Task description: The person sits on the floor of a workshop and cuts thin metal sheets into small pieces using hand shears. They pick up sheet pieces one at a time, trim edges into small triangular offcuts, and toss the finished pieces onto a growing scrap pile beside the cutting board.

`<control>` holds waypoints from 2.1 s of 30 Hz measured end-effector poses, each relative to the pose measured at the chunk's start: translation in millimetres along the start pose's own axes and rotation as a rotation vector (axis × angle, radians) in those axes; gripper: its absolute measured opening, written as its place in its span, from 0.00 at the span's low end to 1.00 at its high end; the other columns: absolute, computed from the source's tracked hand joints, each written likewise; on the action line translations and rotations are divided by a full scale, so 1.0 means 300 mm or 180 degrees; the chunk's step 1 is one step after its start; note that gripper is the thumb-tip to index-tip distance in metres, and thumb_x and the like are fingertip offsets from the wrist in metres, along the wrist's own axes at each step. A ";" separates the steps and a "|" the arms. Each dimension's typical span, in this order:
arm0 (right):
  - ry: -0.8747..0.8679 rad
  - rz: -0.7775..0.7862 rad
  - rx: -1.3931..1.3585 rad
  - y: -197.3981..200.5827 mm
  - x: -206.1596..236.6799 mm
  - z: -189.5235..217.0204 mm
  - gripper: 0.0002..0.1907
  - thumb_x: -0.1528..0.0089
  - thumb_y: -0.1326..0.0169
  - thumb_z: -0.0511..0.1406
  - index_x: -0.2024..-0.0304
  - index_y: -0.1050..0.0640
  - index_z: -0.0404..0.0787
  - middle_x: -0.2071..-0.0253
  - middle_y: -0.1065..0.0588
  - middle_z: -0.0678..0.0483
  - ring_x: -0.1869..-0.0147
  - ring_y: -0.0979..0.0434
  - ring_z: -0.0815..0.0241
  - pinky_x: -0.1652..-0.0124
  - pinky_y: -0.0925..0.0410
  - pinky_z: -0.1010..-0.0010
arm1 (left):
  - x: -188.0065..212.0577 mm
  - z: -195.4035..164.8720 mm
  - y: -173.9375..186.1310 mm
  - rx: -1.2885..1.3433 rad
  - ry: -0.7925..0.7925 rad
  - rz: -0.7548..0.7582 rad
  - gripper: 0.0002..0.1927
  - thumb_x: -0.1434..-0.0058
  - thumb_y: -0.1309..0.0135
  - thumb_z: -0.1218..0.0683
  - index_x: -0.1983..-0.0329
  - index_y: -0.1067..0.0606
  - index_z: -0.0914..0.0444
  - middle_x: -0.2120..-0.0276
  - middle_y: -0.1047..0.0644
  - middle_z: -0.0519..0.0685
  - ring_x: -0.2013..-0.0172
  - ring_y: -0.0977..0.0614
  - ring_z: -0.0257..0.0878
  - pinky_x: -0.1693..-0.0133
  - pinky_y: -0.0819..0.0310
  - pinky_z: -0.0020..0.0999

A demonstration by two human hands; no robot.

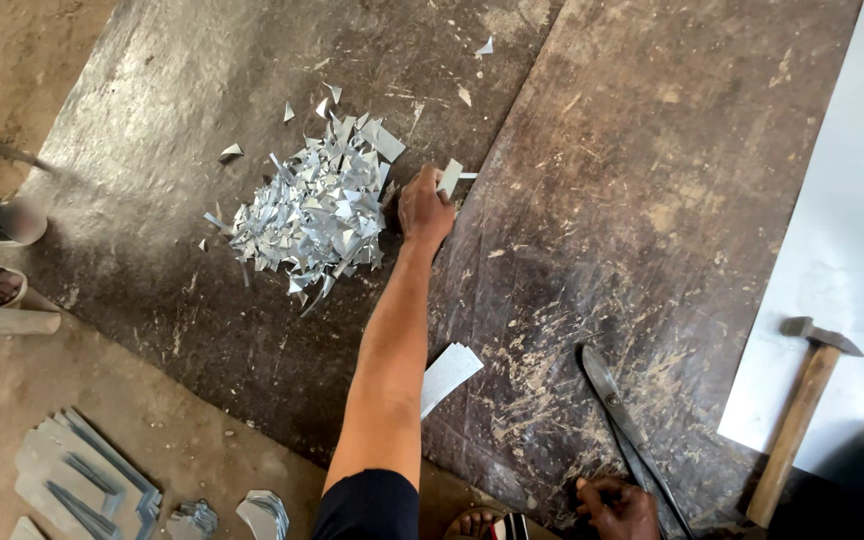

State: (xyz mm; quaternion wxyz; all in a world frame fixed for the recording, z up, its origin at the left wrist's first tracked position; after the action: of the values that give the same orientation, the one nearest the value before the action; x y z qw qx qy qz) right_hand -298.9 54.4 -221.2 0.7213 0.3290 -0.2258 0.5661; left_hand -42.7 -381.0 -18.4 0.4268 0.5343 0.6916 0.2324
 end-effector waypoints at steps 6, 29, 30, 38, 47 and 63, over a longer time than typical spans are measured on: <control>-0.0001 0.0100 0.0167 0.011 0.031 0.025 0.17 0.43 0.36 0.40 0.72 0.14 0.28 0.77 0.18 0.43 0.73 0.16 0.56 0.71 0.26 0.66 | 0.177 -0.016 -0.050 0.2187 0.0911 0.0308 0.10 0.41 0.42 0.65 0.57 0.26 0.63 0.65 0.20 0.51 0.67 0.17 0.39 0.68 0.19 0.35; 0.1386 0.0827 -0.0451 -0.150 0.271 0.259 0.07 0.38 0.37 0.33 0.64 0.17 0.34 0.72 0.21 0.58 0.70 0.29 0.70 0.70 0.35 0.74 | 1.327 -0.092 0.177 0.3628 0.1573 0.1678 0.12 0.37 0.43 0.64 0.51 0.27 0.67 0.61 0.18 0.48 0.62 0.19 0.29 0.62 0.25 0.26; 0.1501 0.0837 -0.0497 -0.136 0.279 0.261 0.06 0.38 0.38 0.33 0.64 0.17 0.35 0.71 0.21 0.59 0.69 0.28 0.72 0.70 0.34 0.75 | 1.337 -0.090 0.190 0.3504 0.1466 0.1674 0.09 0.36 0.43 0.63 0.54 0.26 0.69 0.61 0.17 0.48 0.62 0.19 0.29 0.61 0.25 0.26; 0.1910 0.0577 -0.0722 -0.053 0.355 0.273 0.07 0.38 0.39 0.30 0.58 0.18 0.32 0.61 0.20 0.55 0.60 0.23 0.68 0.60 0.29 0.72 | 1.358 -0.025 0.208 0.3201 0.1636 0.1113 0.04 0.36 0.42 0.62 0.63 0.26 0.68 0.71 0.21 0.46 0.71 0.24 0.27 0.70 0.31 0.27; 0.1498 0.0747 -0.0561 -0.029 0.361 0.235 0.07 0.36 0.40 0.29 0.57 0.19 0.29 0.66 0.21 0.53 0.64 0.26 0.67 0.63 0.32 0.71 | 1.394 -0.176 0.183 0.3580 0.1471 0.2017 0.07 0.32 0.46 0.57 0.59 0.24 0.67 0.70 0.20 0.46 0.72 0.21 0.28 0.70 0.26 0.27; 0.1195 -0.0070 0.0505 0.085 0.323 0.216 0.26 0.40 0.37 0.32 0.40 0.21 0.30 0.62 0.18 0.40 0.61 0.26 0.59 0.60 0.31 0.62 | 0.972 0.103 0.341 -0.1317 0.0138 0.0917 0.45 0.55 0.29 0.43 0.37 0.30 0.67 0.40 0.31 0.66 0.39 0.33 0.66 0.38 0.48 0.66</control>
State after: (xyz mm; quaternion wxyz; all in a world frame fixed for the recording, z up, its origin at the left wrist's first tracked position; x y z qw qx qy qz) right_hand -295.5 75.4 -104.0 0.7288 0.2759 -0.0385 0.6255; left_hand 19.8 -79.0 -54.8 0.4747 0.5235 0.5550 0.4388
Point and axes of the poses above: each hand's wrist, its own x-axis away from the middle knuckle, its own y-axis out of the back of the hand, z = x × y, the point moved 8 cm from there along -x, towards the middle knuckle
